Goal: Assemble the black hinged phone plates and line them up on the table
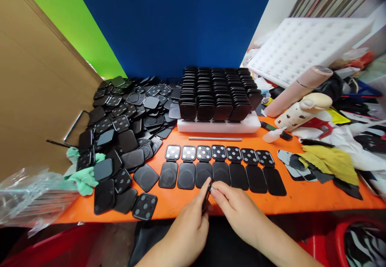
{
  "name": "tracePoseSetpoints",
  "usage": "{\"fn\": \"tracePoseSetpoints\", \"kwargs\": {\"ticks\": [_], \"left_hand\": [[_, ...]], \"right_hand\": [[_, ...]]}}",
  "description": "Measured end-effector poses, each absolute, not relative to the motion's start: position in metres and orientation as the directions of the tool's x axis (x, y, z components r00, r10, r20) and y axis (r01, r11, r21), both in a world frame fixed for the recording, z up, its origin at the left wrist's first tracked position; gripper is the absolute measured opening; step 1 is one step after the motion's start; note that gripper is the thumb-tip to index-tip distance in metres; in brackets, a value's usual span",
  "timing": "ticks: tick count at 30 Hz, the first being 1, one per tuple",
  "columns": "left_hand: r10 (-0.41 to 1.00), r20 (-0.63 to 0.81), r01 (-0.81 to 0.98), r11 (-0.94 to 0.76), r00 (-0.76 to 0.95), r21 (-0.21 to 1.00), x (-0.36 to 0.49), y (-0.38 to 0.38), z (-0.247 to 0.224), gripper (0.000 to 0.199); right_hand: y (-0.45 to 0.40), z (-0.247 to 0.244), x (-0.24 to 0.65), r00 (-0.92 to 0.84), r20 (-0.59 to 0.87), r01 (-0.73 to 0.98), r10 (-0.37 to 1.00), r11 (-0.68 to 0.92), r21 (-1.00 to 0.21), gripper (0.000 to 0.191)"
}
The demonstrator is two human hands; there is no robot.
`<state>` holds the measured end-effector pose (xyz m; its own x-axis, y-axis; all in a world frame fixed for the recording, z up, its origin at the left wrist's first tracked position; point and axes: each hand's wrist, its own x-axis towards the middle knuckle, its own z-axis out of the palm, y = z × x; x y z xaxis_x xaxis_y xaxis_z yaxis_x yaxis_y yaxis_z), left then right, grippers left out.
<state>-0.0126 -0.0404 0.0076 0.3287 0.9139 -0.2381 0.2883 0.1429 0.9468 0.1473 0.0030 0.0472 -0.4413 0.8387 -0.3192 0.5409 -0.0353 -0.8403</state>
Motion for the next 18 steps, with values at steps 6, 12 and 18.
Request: {"fn": "tracePoseSetpoints", "kwargs": {"ticks": [6, 12, 18], "left_hand": [[0.892, -0.231, 0.665, -0.099, 0.390, 0.740, -0.019, -0.048, 0.006, 0.075], [0.855, -0.334, 0.813, -0.158, 0.397, 0.560, -0.014, -0.049, 0.015, 0.075], [0.888, -0.278, 0.711, -0.074, 0.365, 0.699, -0.014, -0.042, 0.022, 0.059]], "right_hand": [[0.000, 0.047, 0.150, -0.438, -0.314, 0.656, 0.843, 0.061, -0.752, 0.023], [-0.003, 0.031, 0.147, -0.385, -0.340, 0.556, 0.858, -0.078, -0.827, 0.031], [-0.005, 0.021, 0.142, -0.317, -0.322, 0.324, 0.892, -0.217, -0.921, 0.037]]}}
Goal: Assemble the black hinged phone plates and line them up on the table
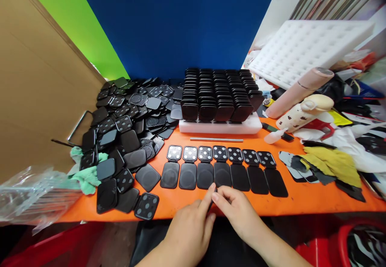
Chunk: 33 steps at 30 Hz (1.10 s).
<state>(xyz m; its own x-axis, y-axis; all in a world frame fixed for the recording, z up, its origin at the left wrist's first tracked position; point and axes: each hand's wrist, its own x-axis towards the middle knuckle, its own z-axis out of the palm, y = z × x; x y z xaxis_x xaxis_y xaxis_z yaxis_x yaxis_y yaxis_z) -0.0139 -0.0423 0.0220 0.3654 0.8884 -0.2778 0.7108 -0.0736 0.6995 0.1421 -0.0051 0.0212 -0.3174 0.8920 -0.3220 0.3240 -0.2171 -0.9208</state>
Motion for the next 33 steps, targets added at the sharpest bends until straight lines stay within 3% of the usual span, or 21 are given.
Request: {"fn": "tracePoseSetpoints", "kwargs": {"ticks": [3, 5, 9, 15, 19, 33], "left_hand": [[0.910, -0.264, 0.532, 0.057, 0.320, 0.845, -0.015, -0.035, 0.019, 0.049], [0.917, -0.274, 0.347, 0.166, 0.290, 0.923, -0.016, -0.030, 0.016, 0.042], [0.939, -0.236, 0.159, 0.200, 0.250, 0.967, -0.019, -0.025, 0.016, 0.035], [0.950, -0.048, 0.358, -0.070, 0.310, 0.931, -0.025, -0.026, 0.029, 0.040], [0.917, 0.030, 0.402, -0.204, 0.398, 0.892, -0.026, -0.025, 0.036, 0.053], [0.925, 0.094, 0.488, -0.279, 0.369, 0.827, -0.028, -0.023, 0.024, 0.060]], "right_hand": [[-0.003, 0.024, 0.142, -0.362, -0.378, 0.141, 0.852, -0.351, -0.926, 0.038], [-0.001, 0.027, 0.141, -0.413, -0.469, -0.016, 0.781, -0.521, -0.853, 0.038], [-0.004, 0.032, 0.142, -0.471, -0.559, -0.148, 0.683, -0.686, -0.713, 0.031], [-0.009, 0.040, 0.146, -0.479, -0.627, -0.168, 0.615, -0.765, -0.622, 0.033], [-0.006, 0.040, 0.153, -0.476, -0.626, -0.129, 0.618, -0.753, -0.645, 0.036], [0.001, 0.037, 0.147, -0.485, -0.593, -0.018, 0.643, -0.685, -0.728, 0.036]]}}
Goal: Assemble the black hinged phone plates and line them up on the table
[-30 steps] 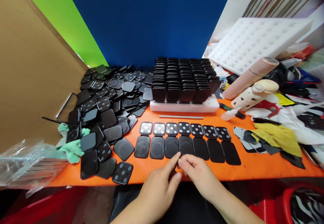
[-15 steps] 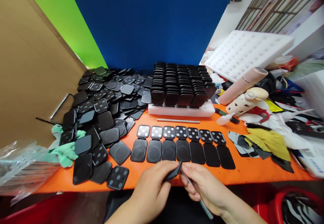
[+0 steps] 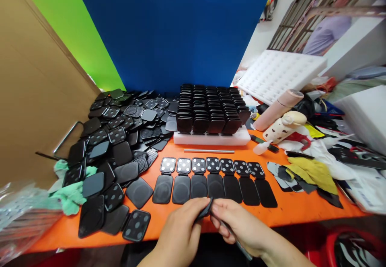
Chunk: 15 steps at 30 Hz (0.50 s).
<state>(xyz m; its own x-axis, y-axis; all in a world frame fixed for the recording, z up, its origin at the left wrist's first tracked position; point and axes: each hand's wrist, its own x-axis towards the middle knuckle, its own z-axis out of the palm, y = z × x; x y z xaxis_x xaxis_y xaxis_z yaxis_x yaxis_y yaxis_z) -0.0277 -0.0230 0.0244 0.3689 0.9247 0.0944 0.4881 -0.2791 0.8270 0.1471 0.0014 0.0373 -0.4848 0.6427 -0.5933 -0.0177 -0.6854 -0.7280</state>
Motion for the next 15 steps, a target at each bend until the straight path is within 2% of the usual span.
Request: {"fn": "tracePoseSetpoints", "kwargs": {"ticks": [5, 9, 12, 15], "left_hand": [[0.935, 0.145, 0.543, -0.309, 0.324, 0.781, -0.031, -0.022, 0.021, 0.053], [0.917, 0.220, 0.567, -0.382, 0.334, 0.730, -0.034, -0.021, 0.019, 0.054], [0.889, 0.312, 0.588, -0.456, 0.334, 0.668, -0.035, -0.020, 0.018, 0.063], [0.875, 0.353, 0.593, -0.485, 0.332, 0.643, -0.036, -0.020, 0.018, 0.071]], "right_hand": [[0.008, 0.044, 0.143, -0.477, -0.546, -0.041, 0.689, -0.638, -0.769, 0.039], [0.011, 0.042, 0.141, -0.472, -0.507, 0.035, 0.721, -0.559, -0.828, 0.039], [0.012, 0.039, 0.139, -0.459, -0.532, 0.056, 0.711, -0.575, -0.816, 0.038], [0.013, 0.040, 0.139, -0.489, -0.556, -0.034, 0.672, -0.652, -0.758, 0.037]]}}
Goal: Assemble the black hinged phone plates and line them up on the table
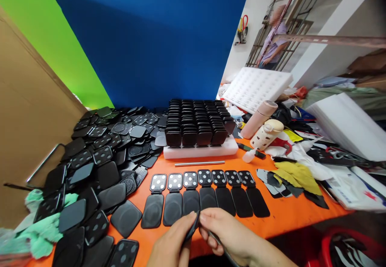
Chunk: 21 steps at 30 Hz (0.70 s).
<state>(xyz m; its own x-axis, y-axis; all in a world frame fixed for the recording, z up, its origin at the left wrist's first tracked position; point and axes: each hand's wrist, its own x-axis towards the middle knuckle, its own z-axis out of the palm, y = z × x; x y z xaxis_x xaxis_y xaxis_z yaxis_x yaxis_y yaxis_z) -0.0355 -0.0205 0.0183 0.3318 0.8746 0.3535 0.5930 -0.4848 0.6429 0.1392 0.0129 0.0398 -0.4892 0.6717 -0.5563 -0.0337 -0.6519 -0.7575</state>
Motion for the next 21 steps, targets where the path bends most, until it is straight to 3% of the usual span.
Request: {"fn": "tracePoseSetpoints", "kwargs": {"ticks": [4, 8, 11, 14, 17, 21], "left_hand": [[0.853, 0.362, 0.543, -0.519, 0.375, 0.660, -0.035, -0.020, 0.020, 0.072], [0.871, 0.352, 0.544, -0.489, 0.343, 0.682, -0.033, -0.018, 0.021, 0.068], [0.940, 0.244, 0.503, -0.334, 0.236, 0.797, -0.030, -0.012, 0.025, 0.042], [0.999, 0.043, 0.334, -0.043, 0.006, 0.942, -0.026, -0.002, 0.032, 0.017], [0.979, -0.072, 0.164, 0.104, -0.189, 0.981, -0.023, 0.005, 0.038, 0.025], [0.995, -0.018, 0.116, 0.029, -0.095, 0.993, -0.020, 0.000, 0.040, 0.021]], "right_hand": [[0.013, 0.040, 0.140, -0.540, -0.556, -0.206, 0.632, -0.739, -0.641, 0.036], [0.012, 0.037, 0.134, -0.470, -0.537, -0.277, 0.700, -0.695, -0.663, 0.036], [0.010, 0.037, 0.128, -0.471, -0.522, -0.325, 0.711, -0.690, -0.647, 0.036], [0.007, 0.042, 0.127, -0.512, -0.513, -0.323, 0.689, -0.708, -0.628, 0.037], [0.005, 0.046, 0.128, -0.554, -0.521, -0.258, 0.649, -0.730, -0.633, 0.035], [0.004, 0.049, 0.130, -0.560, -0.542, -0.231, 0.626, -0.747, -0.624, 0.029]]}}
